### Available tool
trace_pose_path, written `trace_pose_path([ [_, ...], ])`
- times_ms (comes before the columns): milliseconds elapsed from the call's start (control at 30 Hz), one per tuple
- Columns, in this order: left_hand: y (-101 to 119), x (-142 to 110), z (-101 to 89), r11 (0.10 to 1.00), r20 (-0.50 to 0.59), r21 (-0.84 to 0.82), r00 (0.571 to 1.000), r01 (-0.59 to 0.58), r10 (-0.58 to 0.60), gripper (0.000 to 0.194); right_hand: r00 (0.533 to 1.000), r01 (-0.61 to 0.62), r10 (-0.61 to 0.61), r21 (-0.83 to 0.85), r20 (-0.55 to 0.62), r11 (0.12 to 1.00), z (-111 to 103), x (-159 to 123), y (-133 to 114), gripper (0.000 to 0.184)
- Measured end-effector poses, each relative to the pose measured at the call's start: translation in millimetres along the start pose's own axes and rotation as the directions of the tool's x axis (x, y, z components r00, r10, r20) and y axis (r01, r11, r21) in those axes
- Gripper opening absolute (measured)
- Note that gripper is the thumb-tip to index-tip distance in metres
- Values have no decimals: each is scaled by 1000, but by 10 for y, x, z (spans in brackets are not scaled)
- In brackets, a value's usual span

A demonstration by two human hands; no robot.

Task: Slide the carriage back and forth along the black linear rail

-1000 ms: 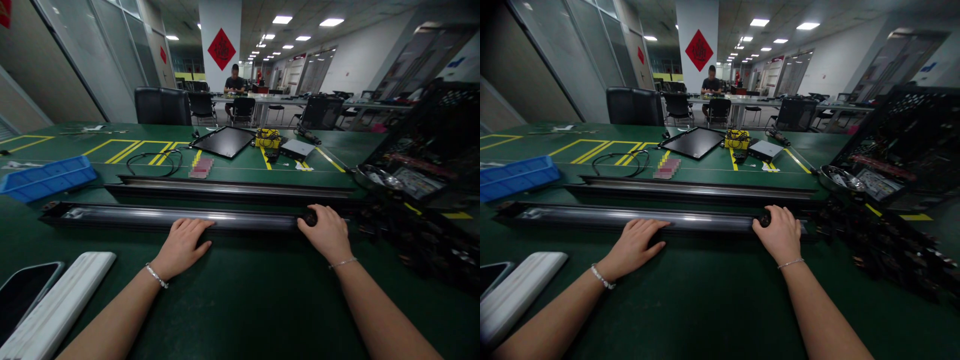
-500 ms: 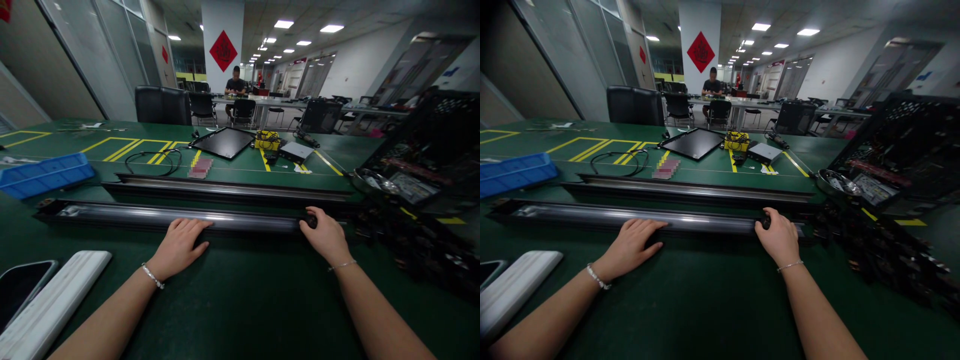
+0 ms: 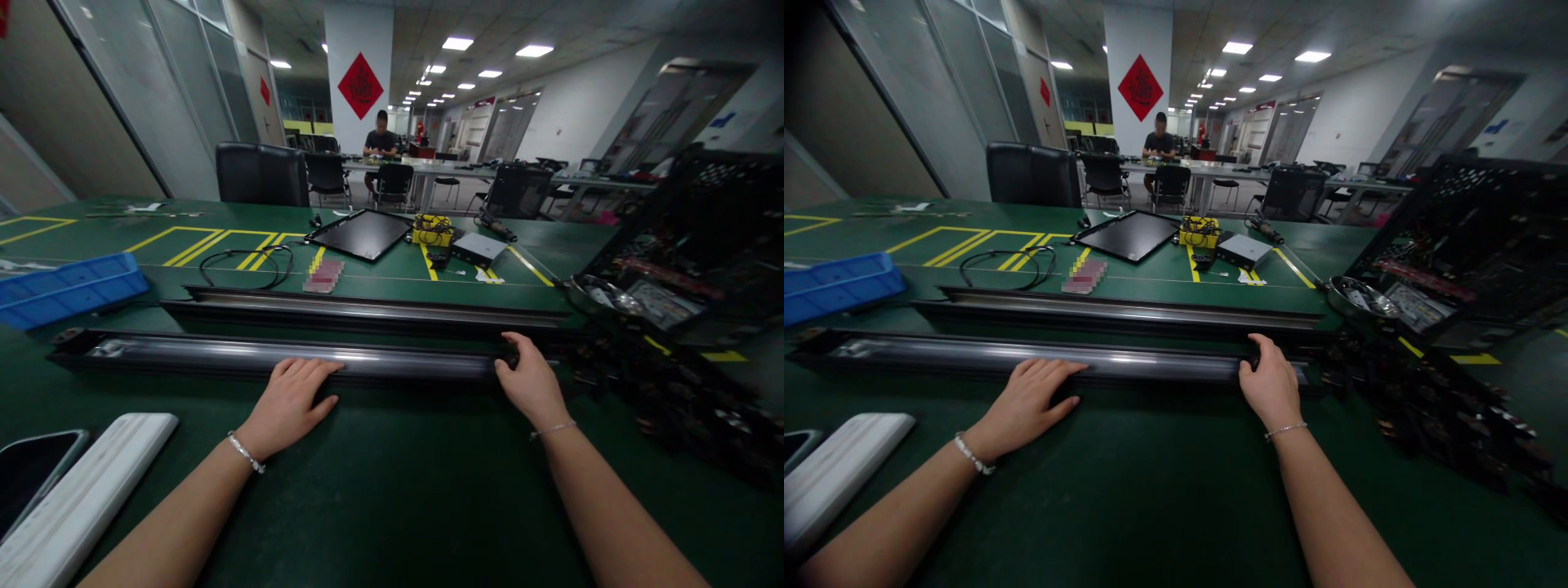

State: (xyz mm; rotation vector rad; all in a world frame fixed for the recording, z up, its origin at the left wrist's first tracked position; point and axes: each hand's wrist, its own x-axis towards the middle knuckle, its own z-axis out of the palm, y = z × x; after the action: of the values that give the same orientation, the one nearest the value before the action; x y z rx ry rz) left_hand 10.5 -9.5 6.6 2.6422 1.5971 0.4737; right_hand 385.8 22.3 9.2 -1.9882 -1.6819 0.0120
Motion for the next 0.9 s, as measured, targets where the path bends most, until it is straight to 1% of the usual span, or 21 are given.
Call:
trace_pose_path([
  [333,10,1,-4,1000,-8,2,1000,1,-1,40,1000,2,-1,37,-15,999,23,1,17,48],
  [533,8,0,-5,1000,-7,-3,1000,-1,1,40,1000,-6,6,33,-3,999,18,-3,9,47],
  [900,8,3,-11,1000,0,8,1000,-2,2,40,996,-89,88,20,30,996,-52,-6,-9,34],
])
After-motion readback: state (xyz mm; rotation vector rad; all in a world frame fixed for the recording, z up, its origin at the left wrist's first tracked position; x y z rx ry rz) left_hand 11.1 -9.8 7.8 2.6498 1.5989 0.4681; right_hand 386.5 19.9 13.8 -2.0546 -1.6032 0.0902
